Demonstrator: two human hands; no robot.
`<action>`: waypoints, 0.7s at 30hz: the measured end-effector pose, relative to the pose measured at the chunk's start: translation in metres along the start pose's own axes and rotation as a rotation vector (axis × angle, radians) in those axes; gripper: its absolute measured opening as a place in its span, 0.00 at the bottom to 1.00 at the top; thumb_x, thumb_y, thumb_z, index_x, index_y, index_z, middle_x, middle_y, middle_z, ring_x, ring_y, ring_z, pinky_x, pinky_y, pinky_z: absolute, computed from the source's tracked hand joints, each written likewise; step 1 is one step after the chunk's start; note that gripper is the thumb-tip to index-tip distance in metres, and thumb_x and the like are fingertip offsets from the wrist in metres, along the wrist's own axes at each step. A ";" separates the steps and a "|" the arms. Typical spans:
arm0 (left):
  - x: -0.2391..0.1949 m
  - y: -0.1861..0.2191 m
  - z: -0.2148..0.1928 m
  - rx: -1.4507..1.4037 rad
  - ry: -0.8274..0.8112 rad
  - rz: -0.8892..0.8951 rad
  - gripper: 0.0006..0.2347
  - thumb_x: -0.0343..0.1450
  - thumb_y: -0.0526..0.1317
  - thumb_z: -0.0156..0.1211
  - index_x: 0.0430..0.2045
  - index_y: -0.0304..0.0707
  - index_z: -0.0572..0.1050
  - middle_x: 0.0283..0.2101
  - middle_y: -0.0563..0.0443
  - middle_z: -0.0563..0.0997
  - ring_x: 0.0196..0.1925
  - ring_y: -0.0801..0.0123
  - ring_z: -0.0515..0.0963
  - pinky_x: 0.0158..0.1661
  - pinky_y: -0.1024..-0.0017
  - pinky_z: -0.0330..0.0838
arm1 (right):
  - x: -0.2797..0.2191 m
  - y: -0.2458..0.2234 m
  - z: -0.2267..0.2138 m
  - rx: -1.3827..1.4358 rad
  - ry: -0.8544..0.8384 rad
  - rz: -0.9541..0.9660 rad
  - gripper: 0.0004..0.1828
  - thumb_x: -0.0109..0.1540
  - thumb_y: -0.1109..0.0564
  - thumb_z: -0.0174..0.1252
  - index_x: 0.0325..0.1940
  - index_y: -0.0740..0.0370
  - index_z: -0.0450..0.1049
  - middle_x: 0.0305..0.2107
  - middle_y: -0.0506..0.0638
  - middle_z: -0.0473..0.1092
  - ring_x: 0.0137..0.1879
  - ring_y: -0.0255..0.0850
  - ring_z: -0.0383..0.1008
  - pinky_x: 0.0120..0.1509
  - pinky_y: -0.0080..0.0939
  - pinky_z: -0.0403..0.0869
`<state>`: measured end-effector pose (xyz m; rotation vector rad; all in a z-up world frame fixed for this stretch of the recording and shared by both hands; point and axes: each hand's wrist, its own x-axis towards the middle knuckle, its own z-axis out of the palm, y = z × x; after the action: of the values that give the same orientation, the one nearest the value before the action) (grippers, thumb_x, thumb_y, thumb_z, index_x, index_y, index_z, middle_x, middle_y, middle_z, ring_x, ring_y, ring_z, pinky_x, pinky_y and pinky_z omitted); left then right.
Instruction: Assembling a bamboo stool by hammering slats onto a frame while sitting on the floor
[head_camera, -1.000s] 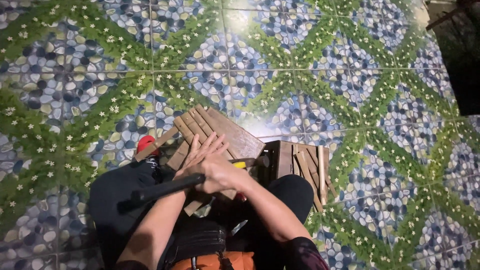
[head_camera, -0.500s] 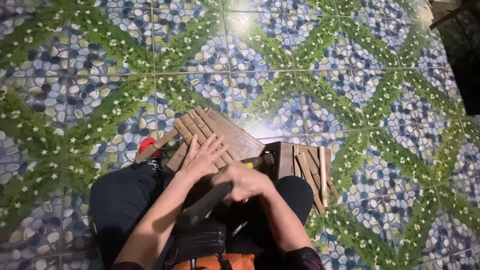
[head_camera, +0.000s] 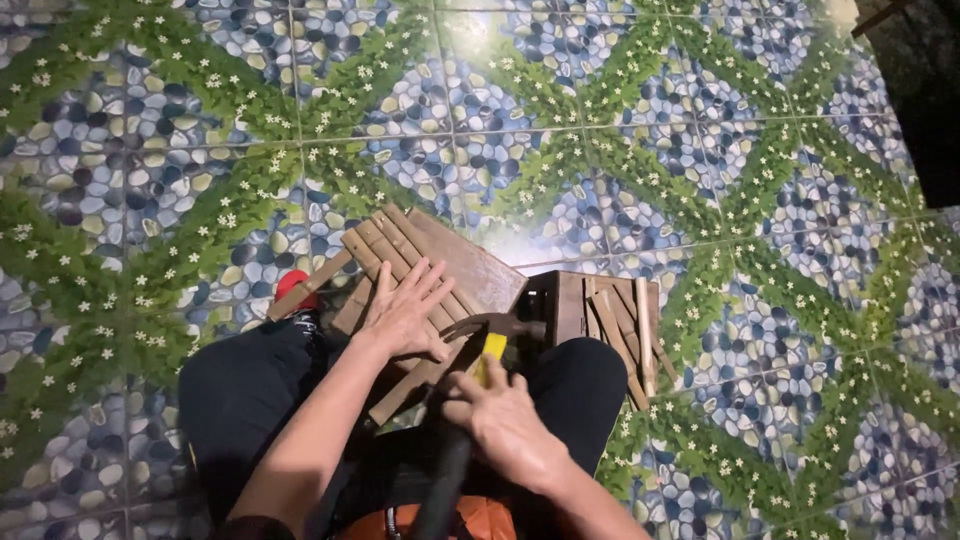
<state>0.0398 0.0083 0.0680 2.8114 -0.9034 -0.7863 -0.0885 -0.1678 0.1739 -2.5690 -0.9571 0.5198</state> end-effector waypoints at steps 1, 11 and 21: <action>-0.003 0.003 -0.007 0.000 -0.044 -0.016 0.54 0.55 0.73 0.63 0.73 0.59 0.40 0.78 0.55 0.31 0.79 0.64 0.27 0.67 0.39 0.14 | -0.006 0.004 -0.001 0.025 -0.030 0.087 0.05 0.59 0.60 0.55 0.39 0.54 0.71 0.55 0.57 0.66 0.54 0.69 0.63 0.38 0.70 0.67; 0.004 0.000 -0.003 0.073 -0.088 0.038 0.55 0.55 0.73 0.65 0.73 0.60 0.39 0.77 0.47 0.28 0.78 0.56 0.28 0.66 0.29 0.25 | -0.054 0.057 -0.021 0.719 0.278 -0.027 0.06 0.65 0.57 0.55 0.41 0.62 0.74 0.51 0.55 0.73 0.56 0.47 0.76 0.60 0.43 0.70; -0.004 0.003 -0.038 0.310 -0.108 0.099 0.49 0.56 0.70 0.68 0.71 0.64 0.48 0.77 0.49 0.45 0.79 0.60 0.39 0.68 0.33 0.35 | -0.075 0.110 0.021 0.841 0.777 0.270 0.05 0.53 0.62 0.70 0.31 0.63 0.81 0.36 0.61 0.81 0.42 0.51 0.81 0.52 0.46 0.71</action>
<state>0.0541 0.0057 0.1031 2.9744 -1.2724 -0.8589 -0.0903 -0.2934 0.1235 -1.8391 -0.0668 -0.0540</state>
